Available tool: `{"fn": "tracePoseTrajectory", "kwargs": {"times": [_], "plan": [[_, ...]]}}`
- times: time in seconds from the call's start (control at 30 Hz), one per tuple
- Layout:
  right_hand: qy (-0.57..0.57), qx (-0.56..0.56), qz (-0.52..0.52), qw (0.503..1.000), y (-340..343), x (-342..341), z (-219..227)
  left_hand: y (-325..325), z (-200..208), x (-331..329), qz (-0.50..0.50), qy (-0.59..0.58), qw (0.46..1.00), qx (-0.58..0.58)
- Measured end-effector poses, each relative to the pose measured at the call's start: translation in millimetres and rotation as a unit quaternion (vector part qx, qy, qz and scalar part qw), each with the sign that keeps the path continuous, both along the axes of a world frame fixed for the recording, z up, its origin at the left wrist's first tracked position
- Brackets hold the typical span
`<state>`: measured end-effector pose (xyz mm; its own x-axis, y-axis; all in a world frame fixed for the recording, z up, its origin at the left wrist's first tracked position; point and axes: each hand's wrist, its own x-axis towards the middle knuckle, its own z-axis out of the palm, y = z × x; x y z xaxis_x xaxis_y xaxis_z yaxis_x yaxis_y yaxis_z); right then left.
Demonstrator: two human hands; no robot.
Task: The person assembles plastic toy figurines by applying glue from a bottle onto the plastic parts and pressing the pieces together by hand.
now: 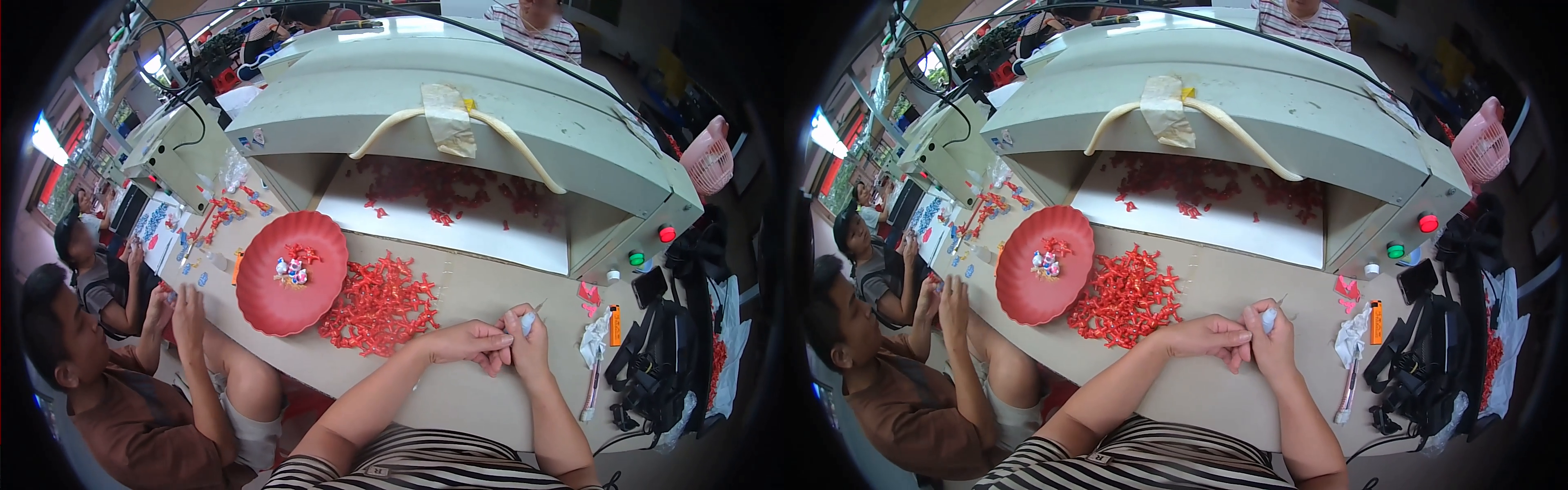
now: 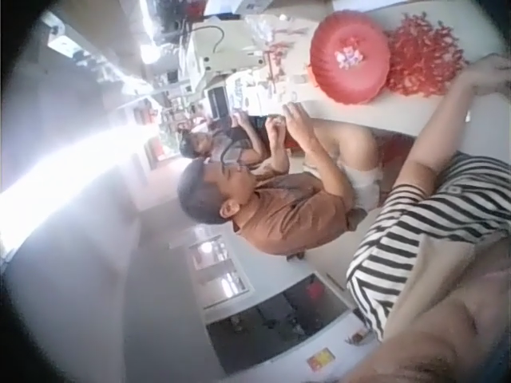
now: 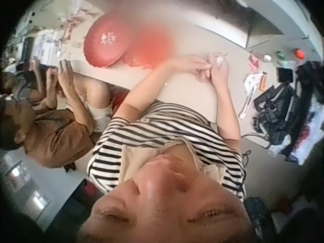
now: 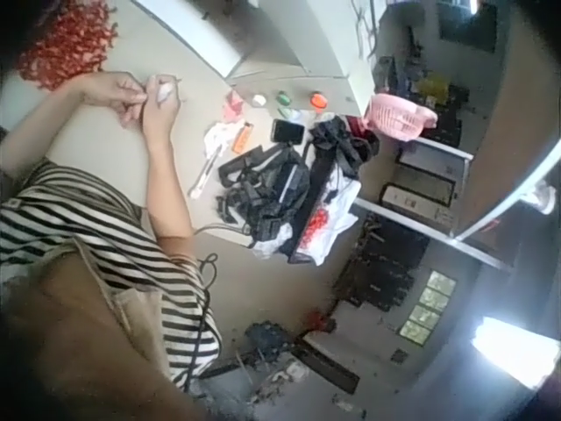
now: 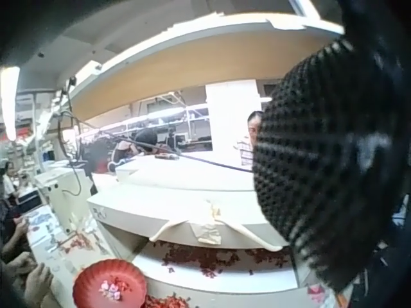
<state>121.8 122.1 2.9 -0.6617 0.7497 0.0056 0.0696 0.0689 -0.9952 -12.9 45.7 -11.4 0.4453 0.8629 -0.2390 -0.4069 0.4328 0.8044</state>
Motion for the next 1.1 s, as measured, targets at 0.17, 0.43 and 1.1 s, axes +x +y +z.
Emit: {"fn": "tracePoseTrajectory", "kwargs": {"times": [0.17, 0.43, 1.1], "plan": [[0.057, -0.09, 0.001, 0.994, -2, -2, -1, -5, 9, 19, 0.047, -0.101, 0.993, 0.03], [0.043, -0.08, -0.029, 0.995, -4, 1, -3, 6, 8, 39, 0.131, 0.072, 0.988, 0.046], [0.051, -0.078, -0.02, 0.995, -2, -1, -10, -2, 12, 42, 0.229, 0.201, 0.938, 0.165]]}}
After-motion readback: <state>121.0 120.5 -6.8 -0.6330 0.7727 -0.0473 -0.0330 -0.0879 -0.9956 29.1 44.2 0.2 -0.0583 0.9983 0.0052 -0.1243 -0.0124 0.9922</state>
